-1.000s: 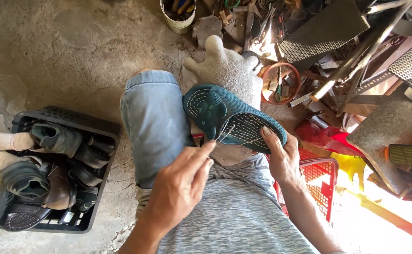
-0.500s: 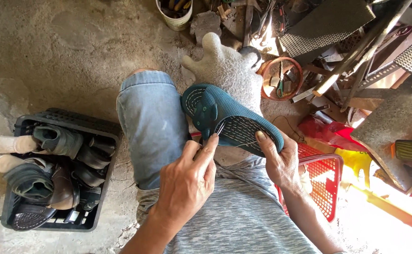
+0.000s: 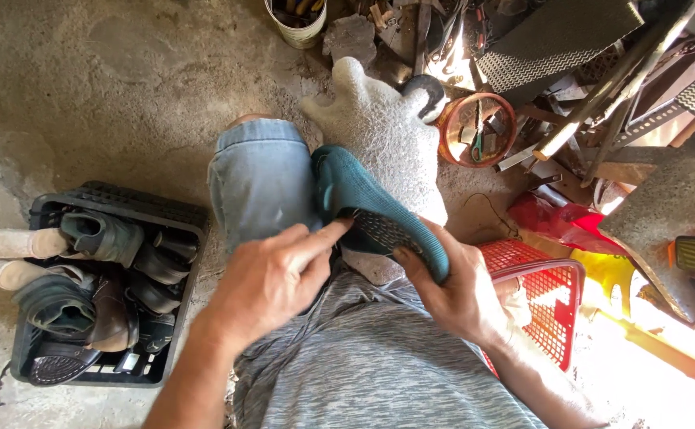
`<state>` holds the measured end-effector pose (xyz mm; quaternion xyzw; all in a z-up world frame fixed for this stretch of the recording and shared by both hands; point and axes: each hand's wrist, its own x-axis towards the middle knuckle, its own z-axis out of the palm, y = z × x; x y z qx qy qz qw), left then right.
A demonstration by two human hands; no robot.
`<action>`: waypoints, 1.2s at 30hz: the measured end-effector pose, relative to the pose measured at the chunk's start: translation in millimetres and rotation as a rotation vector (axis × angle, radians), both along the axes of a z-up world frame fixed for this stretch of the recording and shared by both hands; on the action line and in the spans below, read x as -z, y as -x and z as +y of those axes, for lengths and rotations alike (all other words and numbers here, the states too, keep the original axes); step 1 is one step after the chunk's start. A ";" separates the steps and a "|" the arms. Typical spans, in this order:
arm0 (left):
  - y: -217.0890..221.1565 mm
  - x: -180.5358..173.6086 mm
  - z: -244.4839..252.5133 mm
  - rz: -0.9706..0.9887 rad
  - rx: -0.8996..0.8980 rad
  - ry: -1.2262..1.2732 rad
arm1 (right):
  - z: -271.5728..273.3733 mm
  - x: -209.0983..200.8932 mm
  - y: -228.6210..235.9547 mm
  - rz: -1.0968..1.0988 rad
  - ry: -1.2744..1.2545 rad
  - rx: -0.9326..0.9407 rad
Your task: The person sits on the floor and sews a teal slipper using a needle and thread. They repeatedly pull the thread through the slipper's sole and upper, adjusting the slipper's position on their lap.
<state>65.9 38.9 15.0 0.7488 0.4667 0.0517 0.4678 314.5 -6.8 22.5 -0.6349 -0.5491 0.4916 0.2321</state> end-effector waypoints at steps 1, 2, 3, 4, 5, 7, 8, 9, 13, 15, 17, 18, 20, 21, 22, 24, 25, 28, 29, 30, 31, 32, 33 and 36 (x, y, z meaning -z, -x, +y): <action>3.9 -2.4 9.3 0.037 0.044 -0.006 | -3.2 1.9 1.1 -0.035 -0.061 -0.046; 8.1 -4.7 19.5 0.074 0.088 -0.015 | -5.8 3.9 2.6 -0.071 -0.125 -0.092; 8.4 -1.7 26.2 0.074 0.089 -0.015 | -7.5 6.6 3.2 -0.071 -0.125 -0.091; 8.6 1.2 32.4 0.062 0.151 -0.020 | -10.0 9.0 3.8 -0.061 -0.192 -0.118; 8.6 3.8 38.7 0.049 0.214 -0.025 | -12.5 11.2 4.2 -0.052 -0.258 -0.145; -0.2 17.6 37.0 0.049 0.215 -0.065 | -18.2 18.2 2.4 -0.067 -0.276 -0.162; -4.3 25.3 35.0 0.043 0.217 -0.097 | -22.7 21.2 1.9 -0.086 -0.283 -0.179; -4.0 25.3 34.9 0.040 0.221 -0.096 | -21.9 20.3 3.2 -0.089 -0.282 -0.176; -0.2 24.1 33.8 0.033 0.172 -0.129 | -10.6 6.4 11.4 -0.108 -0.214 -0.149; 4.6 16.9 32.8 0.034 0.164 -0.167 | -2.9 2.1 7.1 -0.098 -0.183 -0.149; 9.3 4.2 31.4 0.028 0.122 -0.522 | -0.4 5.6 -7.9 0.056 -0.148 -0.270; 10.4 9.5 24.6 0.027 0.132 -0.524 | 2.7 15.3 -23.5 0.057 -0.150 -0.260; 13.3 20.1 10.7 0.064 -0.032 -0.706 | 8.7 34.3 -55.1 -0.171 -0.197 -0.113; 15.4 24.6 4.7 0.063 -0.025 -0.709 | 10.9 41.8 -65.7 -0.171 -0.200 -0.106; 16.5 29.5 -0.2 0.039 -0.128 -0.699 | 13.0 49.3 -77.4 -0.343 -0.234 0.004; 17.7 33.8 -5.1 0.010 -0.222 -0.688 | 15.5 55.3 -84.4 -0.516 -0.265 0.125; 17.7 33.2 -5.2 0.033 -0.250 -0.659 | 16.0 53.9 -79.9 -0.526 -0.367 0.095; 7.0 22.7 -3.4 0.077 -0.252 -0.604 | 18.9 48.3 -48.2 -0.480 -0.551 0.045; 2.1 17.7 -1.5 0.098 -0.239 -0.580 | 21.3 45.7 -34.3 -0.425 -0.639 0.011; -3.0 13.3 1.0 0.099 -0.225 -0.585 | 23.7 44.8 -21.6 -0.424 -0.640 0.026; -8.1 8.7 3.3 0.136 -0.221 -0.521 | 26.5 43.4 -8.8 -0.413 -0.678 -0.046; -13.4 4.6 6.3 0.171 -0.216 -0.457 | 29.8 41.9 3.7 -0.404 -0.714 -0.117; -12.2 4.2 8.6 0.171 -0.200 -0.462 | 27.8 47.3 4.9 -0.407 -0.715 -0.100; -10.6 2.6 15.5 0.232 -0.147 -0.341 | 24.4 49.2 4.3 -0.311 -0.690 -0.187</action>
